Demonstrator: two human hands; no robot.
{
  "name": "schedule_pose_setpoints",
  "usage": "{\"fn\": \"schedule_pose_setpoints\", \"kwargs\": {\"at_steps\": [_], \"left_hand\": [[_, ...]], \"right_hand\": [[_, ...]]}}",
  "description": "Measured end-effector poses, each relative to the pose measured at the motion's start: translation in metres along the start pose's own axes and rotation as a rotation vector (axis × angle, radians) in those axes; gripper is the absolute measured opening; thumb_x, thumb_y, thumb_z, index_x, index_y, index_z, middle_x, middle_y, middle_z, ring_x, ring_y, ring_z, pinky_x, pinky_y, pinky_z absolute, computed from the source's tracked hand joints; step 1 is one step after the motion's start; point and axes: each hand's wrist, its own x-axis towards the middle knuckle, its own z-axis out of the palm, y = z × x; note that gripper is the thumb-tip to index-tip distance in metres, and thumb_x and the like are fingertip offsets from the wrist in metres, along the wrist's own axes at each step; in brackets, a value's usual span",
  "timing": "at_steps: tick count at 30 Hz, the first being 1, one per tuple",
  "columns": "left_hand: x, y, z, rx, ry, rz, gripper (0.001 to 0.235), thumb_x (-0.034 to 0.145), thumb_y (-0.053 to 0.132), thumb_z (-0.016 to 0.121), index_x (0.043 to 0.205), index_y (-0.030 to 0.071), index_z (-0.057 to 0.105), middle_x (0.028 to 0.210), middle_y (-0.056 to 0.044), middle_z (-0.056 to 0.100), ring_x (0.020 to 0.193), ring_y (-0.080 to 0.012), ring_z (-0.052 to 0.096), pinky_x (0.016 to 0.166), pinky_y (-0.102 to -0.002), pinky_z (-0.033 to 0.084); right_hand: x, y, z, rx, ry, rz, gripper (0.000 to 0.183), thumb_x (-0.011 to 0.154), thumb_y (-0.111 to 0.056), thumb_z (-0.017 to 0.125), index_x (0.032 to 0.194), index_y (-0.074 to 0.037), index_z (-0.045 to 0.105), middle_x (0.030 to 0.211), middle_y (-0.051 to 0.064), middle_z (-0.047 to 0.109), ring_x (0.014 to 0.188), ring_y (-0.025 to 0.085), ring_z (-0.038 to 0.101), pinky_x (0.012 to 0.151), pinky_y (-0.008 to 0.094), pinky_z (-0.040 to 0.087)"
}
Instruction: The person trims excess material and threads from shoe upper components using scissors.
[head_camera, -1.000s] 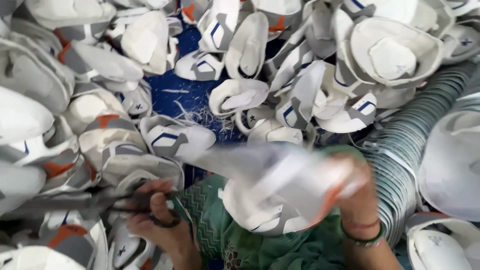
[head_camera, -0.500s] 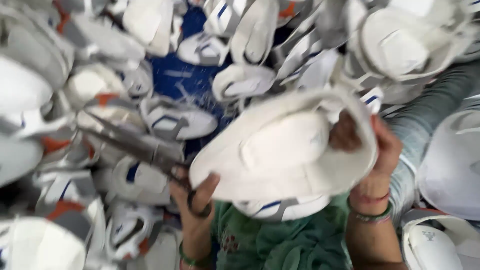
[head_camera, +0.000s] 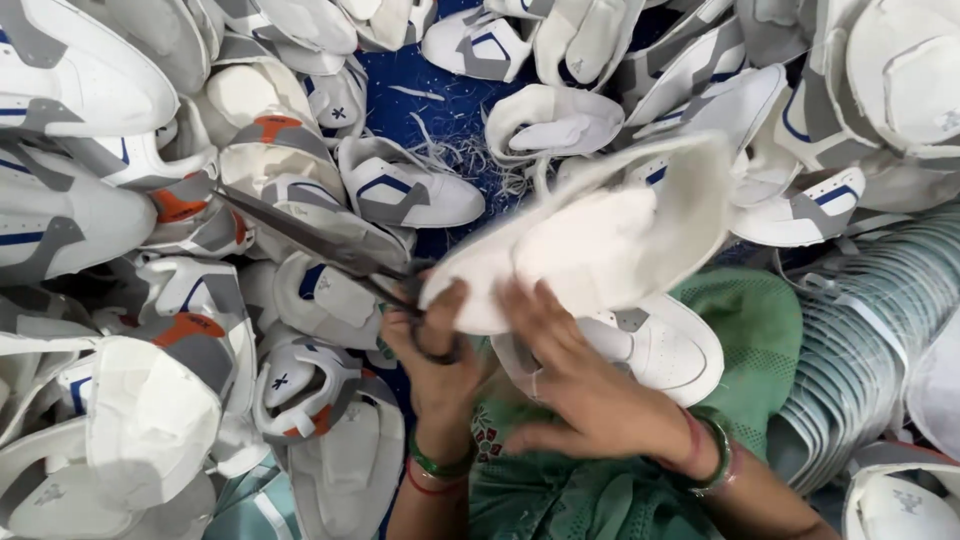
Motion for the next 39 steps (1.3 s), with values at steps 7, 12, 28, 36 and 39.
{"fn": "schedule_pose_setpoints", "kwargs": {"at_steps": [7, 12, 28, 36, 39], "left_hand": [[-0.005, 0.019, -0.014, 0.422, -0.247, 0.385, 0.012, 0.104, 0.002, 0.061, 0.115, 0.000, 0.066, 0.127, -0.005, 0.059, 0.116, -0.0190, 0.062, 0.101, -0.031, 0.050], [0.000, 0.024, -0.016, 1.121, -0.136, 0.507, 0.020, 0.103, 0.017, 0.068, 0.120, 0.007, 0.070, 0.118, -0.005, 0.071, 0.112, -0.0208, 0.069, 0.096, -0.032, 0.054], [0.007, 0.049, -0.016, 0.116, -0.324, -0.037, 0.044, 0.078, 0.012, 0.093, 0.082, 0.008, 0.049, 0.081, -0.006, 0.068, 0.077, -0.0158, 0.068, 0.066, -0.032, 0.055], [0.000, 0.070, -0.002, 0.340, -0.387, -0.030, 0.028, 0.077, 0.008, 0.088, 0.098, -0.005, 0.075, 0.089, -0.011, 0.079, 0.078, -0.0161, 0.074, 0.067, -0.029, 0.058], [0.007, 0.074, -0.006, 0.289, -0.337, -0.034, 0.031, 0.079, 0.005, 0.088, 0.105, -0.007, 0.075, 0.094, -0.012, 0.078, 0.080, -0.0156, 0.072, 0.071, -0.029, 0.058]], "right_hand": [[0.024, -0.003, -0.030, 0.005, -0.086, -0.023, 0.056, 0.082, -0.026, 0.076, 0.133, -0.004, 0.067, 0.148, 0.021, 0.052, 0.141, 0.042, 0.046, 0.118, 0.057, 0.036], [0.013, 0.033, -0.055, -0.015, 0.162, -0.023, 0.048, 0.086, 0.004, 0.064, 0.133, -0.008, 0.064, 0.127, 0.013, 0.071, 0.121, 0.030, 0.070, 0.105, 0.041, 0.057], [-0.037, 0.122, 0.046, 1.438, 0.084, 0.415, 0.056, 0.097, 0.009, 0.065, 0.151, 0.001, 0.053, 0.119, 0.008, 0.072, 0.101, 0.010, 0.068, 0.085, 0.025, 0.056], [-0.023, 0.099, 0.045, 1.479, 0.118, 0.513, 0.058, 0.096, 0.009, 0.063, 0.152, -0.001, 0.053, 0.126, 0.006, 0.068, 0.101, 0.008, 0.062, 0.086, 0.024, 0.051], [-0.019, 0.077, 0.039, 1.092, 0.086, 0.487, 0.059, 0.098, -0.006, 0.057, 0.155, -0.004, 0.043, 0.136, 0.008, 0.064, 0.114, 0.014, 0.060, 0.097, 0.029, 0.047]]}}
